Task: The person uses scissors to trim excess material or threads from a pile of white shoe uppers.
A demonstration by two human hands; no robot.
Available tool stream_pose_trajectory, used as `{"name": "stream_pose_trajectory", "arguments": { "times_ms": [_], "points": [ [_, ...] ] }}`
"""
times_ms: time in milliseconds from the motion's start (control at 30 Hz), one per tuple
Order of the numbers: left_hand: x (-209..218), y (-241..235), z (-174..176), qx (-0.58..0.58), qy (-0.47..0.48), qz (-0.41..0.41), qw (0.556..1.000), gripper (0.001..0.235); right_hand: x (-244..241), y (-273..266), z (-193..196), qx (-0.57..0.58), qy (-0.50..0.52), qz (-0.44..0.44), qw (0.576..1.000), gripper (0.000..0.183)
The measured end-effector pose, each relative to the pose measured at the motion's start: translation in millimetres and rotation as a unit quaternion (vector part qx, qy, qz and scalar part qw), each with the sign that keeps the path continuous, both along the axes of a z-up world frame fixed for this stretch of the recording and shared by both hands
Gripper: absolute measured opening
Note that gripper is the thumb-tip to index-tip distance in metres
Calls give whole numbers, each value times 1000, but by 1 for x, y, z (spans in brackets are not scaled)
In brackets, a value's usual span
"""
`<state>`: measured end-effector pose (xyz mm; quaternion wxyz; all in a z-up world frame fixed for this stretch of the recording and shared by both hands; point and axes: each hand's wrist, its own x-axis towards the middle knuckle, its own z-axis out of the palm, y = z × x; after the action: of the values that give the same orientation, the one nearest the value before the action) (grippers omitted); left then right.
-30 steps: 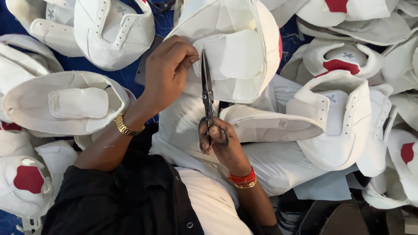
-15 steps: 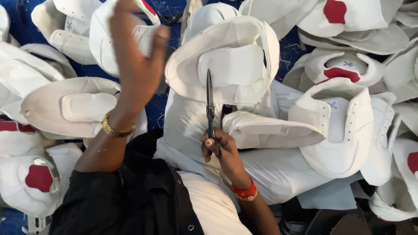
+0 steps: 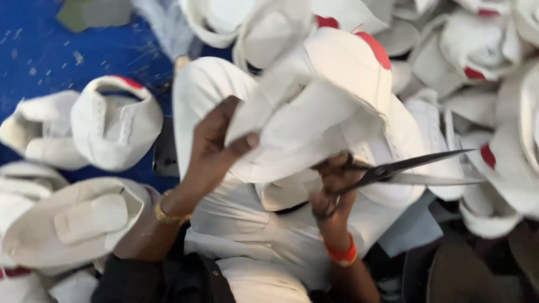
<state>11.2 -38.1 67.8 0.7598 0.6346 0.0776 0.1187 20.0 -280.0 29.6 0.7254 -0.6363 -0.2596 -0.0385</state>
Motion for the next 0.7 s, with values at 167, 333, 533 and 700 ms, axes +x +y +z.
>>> {"name": "stream_pose_trajectory", "arguments": {
  "times_ms": [167,333,533,700],
  "points": [
    [16,-35,3,-173,-24,-139,975,64,18,-27,-12,19,196,-133,971,25],
    [28,-54,-6,-400,105,-150,898,77,19,-29,-11,20,255,-143,956,18],
    [39,-63,-1,-403,35,-187,895,79,19,-29,0,38,243,-101,964,19],
    [42,-38,18,-337,-35,-216,916,76,11,-23,4,68,196,-30,978,17]
  ]
}}
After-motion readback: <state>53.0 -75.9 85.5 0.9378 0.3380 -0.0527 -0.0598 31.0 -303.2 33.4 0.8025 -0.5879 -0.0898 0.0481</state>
